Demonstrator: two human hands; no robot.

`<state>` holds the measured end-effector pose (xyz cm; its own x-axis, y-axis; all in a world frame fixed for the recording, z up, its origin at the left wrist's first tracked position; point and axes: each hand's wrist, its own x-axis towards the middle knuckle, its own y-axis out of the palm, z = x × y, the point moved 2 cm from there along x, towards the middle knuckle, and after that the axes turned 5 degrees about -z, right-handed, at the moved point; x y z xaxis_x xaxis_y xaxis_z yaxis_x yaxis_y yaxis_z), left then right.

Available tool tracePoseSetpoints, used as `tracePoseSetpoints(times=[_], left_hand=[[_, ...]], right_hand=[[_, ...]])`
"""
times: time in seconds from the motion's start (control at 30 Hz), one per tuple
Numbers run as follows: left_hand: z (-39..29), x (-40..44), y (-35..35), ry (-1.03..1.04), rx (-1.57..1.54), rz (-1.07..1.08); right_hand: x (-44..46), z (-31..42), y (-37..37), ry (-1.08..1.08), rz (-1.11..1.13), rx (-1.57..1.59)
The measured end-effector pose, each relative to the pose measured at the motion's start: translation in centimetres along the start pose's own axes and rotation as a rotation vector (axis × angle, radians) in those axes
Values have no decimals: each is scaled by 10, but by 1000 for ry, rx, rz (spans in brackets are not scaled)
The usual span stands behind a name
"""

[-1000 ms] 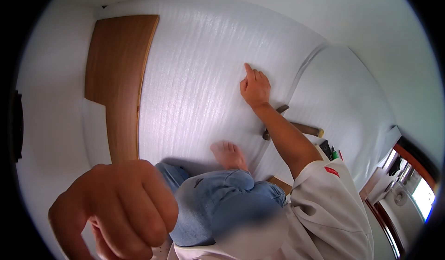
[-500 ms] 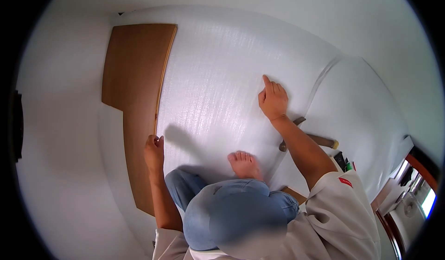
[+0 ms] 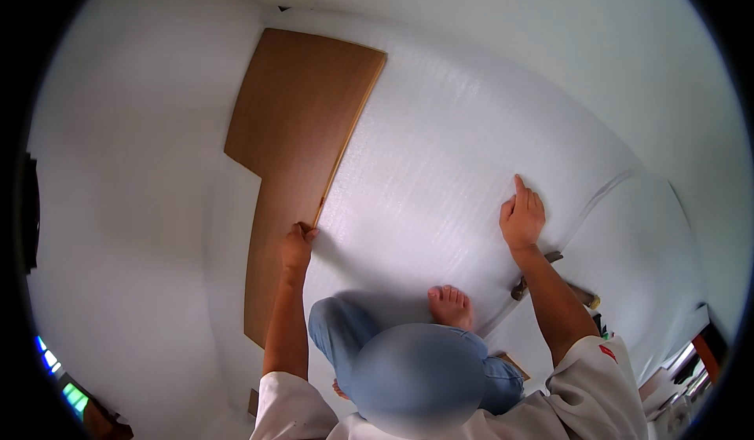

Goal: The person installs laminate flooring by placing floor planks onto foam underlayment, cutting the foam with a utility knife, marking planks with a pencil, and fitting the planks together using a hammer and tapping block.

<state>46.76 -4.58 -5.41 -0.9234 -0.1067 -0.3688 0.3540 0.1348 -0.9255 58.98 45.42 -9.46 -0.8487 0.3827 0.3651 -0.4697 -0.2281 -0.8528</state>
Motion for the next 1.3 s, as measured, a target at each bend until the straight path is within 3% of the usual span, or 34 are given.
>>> tracePoseSetpoints(times=[0.47, 0.57, 0.67, 0.7, 0.77, 0.83, 0.93, 1.03, 1.1, 1.13, 1.2, 1.23, 1.3], left_hand=[[-7, 8, -10, -98, 9, 179], [1, 15, -15, -15, -31, 164], [13, 9, -35, 62, -112, 370], [24, 6, -43, 46, -133, 349], [40, 6, -58, 315, 36, 487], [58, -4, -83, 331, 109, 448], [100, -17, -113, 337, 222, 436], [153, -34, -102, 355, 182, 439], [196, -39, -67, 560, 173, 238], [202, -41, -59, 603, 170, 240], [198, -45, -49, 896, 133, -22], [198, -43, -41, 990, 117, 6], [195, -44, -23, 992, -25, -80]], right_hand=[[3, 6, -6, -10, 13, 19], [3, 4, -2, -12, 34, -3], [4, 3, -1, -28, 59, -29], [-1, 5, -2, -6, 49, -47], [-1, 4, 1, -47, -1, -61], [-6, 6, -2, 46, 80, -64], [-7, 3, 0, -1, 57, -100], [-7, 0, 4, 18, 104, -170], [-9, 2, -3, 36, 124, -155], [-5, 4, -6, 29, 144, -123], [-9, 2, -17, 88, 328, -134], [-16, 7, -27, 123, 304, -89], [-41, 30, -55, 269, 276, -18]])
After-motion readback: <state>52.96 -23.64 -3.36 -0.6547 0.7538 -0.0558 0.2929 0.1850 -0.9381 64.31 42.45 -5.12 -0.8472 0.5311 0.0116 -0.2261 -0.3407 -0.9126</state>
